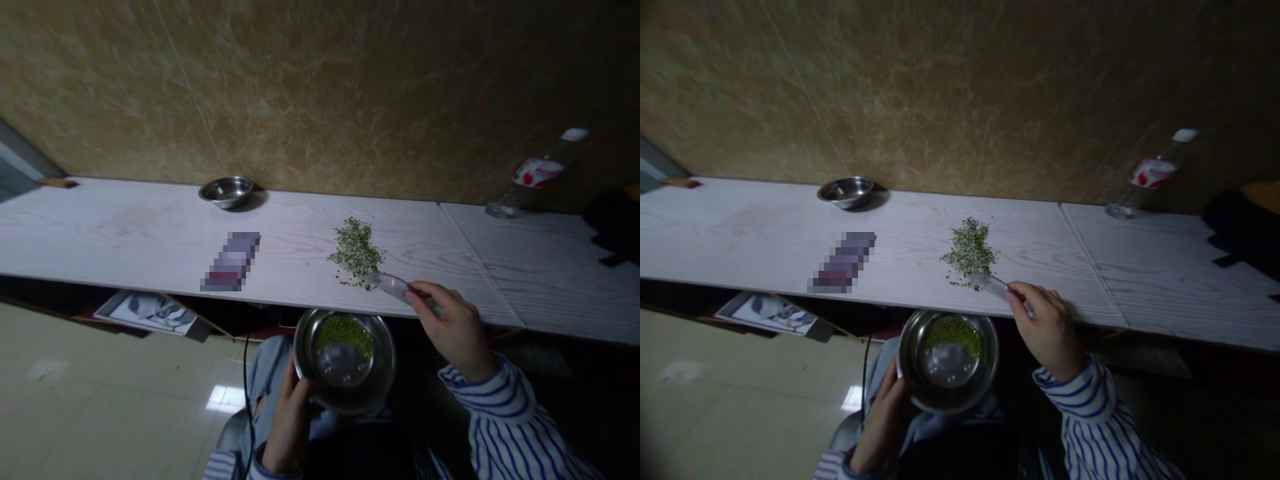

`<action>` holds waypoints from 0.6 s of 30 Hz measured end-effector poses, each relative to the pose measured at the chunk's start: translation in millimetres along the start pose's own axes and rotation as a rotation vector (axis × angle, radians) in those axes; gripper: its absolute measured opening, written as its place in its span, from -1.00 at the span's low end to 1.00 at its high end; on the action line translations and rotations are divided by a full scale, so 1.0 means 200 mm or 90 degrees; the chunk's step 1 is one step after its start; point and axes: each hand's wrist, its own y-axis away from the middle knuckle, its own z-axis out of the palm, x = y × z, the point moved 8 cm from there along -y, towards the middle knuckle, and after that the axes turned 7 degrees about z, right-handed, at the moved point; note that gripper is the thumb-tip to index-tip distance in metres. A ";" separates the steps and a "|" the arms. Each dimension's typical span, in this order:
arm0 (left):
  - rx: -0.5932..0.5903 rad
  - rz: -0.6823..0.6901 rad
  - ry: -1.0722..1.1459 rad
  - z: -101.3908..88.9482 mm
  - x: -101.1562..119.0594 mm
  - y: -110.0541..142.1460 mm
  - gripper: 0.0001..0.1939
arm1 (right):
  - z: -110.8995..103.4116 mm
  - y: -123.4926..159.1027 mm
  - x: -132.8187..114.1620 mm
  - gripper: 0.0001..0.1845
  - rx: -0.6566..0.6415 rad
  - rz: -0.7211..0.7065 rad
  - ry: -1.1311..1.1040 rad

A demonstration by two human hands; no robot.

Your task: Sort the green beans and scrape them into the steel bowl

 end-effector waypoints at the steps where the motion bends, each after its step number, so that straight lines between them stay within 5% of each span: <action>1: 0.006 -0.003 -0.009 0.00 0.00 0.00 -0.19 | -0.01 0.00 0.03 -0.88 0.000 0.011 -0.001; 11: -0.043 0.009 -0.021 0.06 0.05 -0.05 -0.18 | 0.03 0.00 0.16 -0.82 -0.039 0.060 -0.022; 18: 0.003 -0.020 -0.043 0.02 -0.05 -0.06 -0.27 | 0.22 -0.02 -0.07 -0.81 -0.071 0.042 -0.055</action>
